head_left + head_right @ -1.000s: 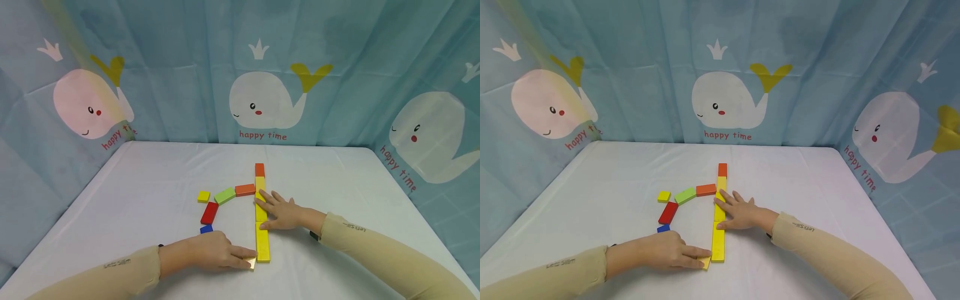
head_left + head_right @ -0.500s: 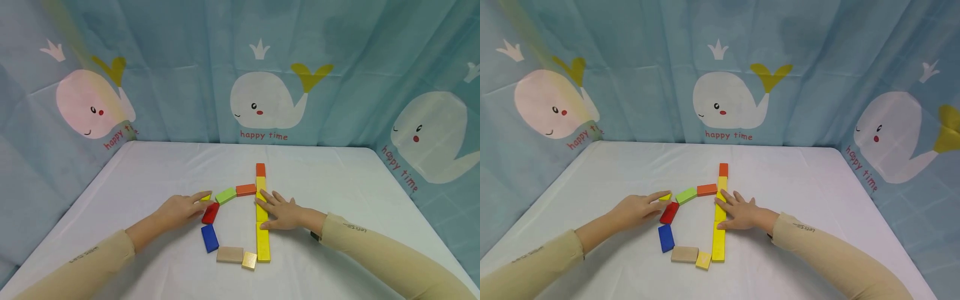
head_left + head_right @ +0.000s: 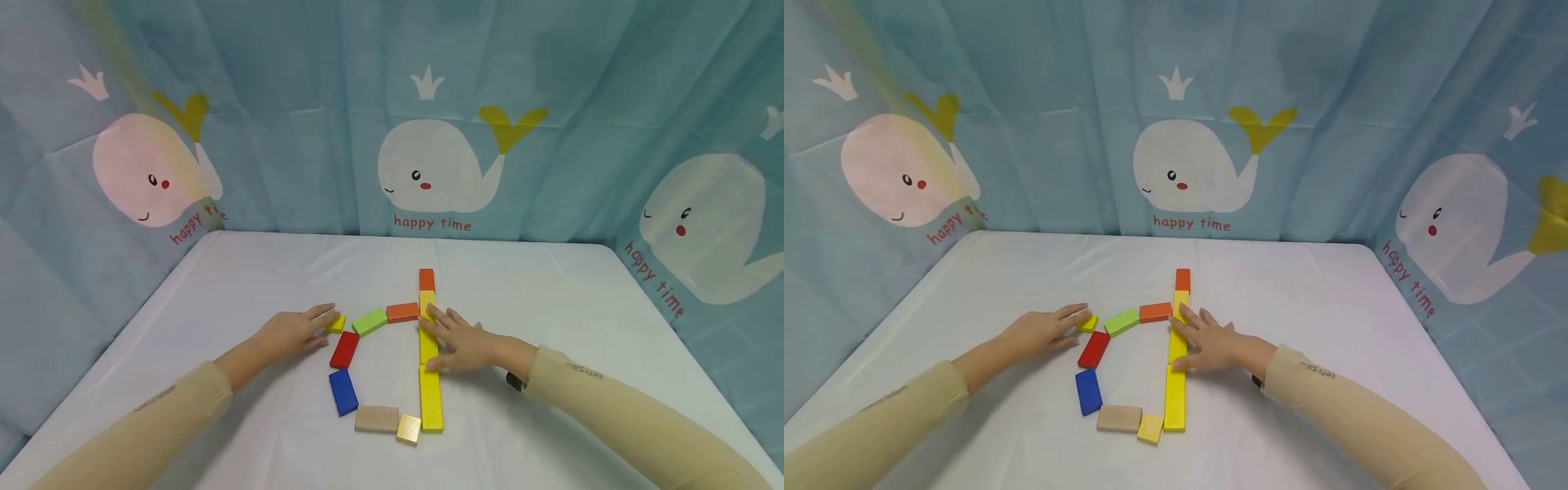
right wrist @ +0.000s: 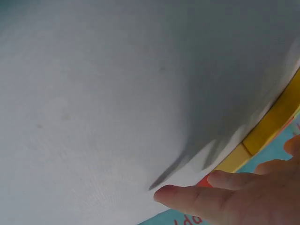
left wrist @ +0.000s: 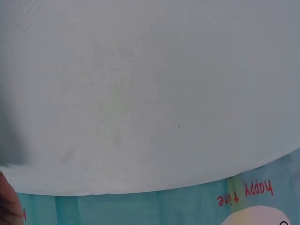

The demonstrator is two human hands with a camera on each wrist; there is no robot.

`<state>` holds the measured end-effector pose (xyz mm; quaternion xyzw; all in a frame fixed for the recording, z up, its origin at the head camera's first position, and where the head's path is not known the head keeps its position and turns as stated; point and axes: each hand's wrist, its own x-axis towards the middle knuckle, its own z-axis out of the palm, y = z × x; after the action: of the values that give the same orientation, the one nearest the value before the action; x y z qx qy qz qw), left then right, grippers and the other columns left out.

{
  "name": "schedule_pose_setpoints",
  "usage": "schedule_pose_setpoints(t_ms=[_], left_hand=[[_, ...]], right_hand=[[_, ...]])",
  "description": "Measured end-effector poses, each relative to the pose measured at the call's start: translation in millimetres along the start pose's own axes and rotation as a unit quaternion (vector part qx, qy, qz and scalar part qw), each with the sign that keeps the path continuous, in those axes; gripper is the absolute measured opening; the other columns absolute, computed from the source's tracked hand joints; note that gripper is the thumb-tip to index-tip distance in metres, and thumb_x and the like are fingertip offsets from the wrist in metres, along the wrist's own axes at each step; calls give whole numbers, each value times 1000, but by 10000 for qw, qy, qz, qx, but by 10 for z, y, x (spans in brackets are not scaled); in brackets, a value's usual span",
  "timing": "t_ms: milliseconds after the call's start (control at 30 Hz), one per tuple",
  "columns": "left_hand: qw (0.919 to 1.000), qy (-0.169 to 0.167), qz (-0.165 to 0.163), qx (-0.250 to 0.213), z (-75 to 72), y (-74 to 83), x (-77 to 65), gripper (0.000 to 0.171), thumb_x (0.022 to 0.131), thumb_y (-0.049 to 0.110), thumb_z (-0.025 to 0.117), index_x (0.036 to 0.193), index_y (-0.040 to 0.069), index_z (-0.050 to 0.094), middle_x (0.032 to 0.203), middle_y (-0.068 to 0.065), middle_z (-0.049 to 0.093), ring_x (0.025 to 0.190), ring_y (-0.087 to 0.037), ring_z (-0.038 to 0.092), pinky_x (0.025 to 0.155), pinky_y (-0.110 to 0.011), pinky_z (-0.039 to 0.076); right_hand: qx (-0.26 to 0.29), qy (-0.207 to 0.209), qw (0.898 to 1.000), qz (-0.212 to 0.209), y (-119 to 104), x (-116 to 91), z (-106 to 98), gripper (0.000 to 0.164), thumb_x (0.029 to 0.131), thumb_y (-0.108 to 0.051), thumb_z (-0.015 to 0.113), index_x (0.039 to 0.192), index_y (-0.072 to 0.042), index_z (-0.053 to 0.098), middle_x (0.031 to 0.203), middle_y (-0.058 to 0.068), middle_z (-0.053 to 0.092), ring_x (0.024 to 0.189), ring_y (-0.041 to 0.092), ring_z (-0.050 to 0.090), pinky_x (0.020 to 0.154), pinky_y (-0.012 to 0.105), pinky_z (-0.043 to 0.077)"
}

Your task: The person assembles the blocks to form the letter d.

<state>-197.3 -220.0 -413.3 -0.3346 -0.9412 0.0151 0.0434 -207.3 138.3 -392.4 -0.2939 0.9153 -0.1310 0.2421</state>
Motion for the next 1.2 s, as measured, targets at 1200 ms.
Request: schedule_pose_setpoints(t_ms=[1200], left_hand=[[9220,1450,3566,-411,-288,1405,-37,37,87,20,74,123,14,67,121,4,65,76,2,65,68,-1,38]], right_hand=[[-378,-86,9992,110,37,45,39,85,88,-59,58,156,-24,21,163,3,-2,146,40,4,100,77,10]])
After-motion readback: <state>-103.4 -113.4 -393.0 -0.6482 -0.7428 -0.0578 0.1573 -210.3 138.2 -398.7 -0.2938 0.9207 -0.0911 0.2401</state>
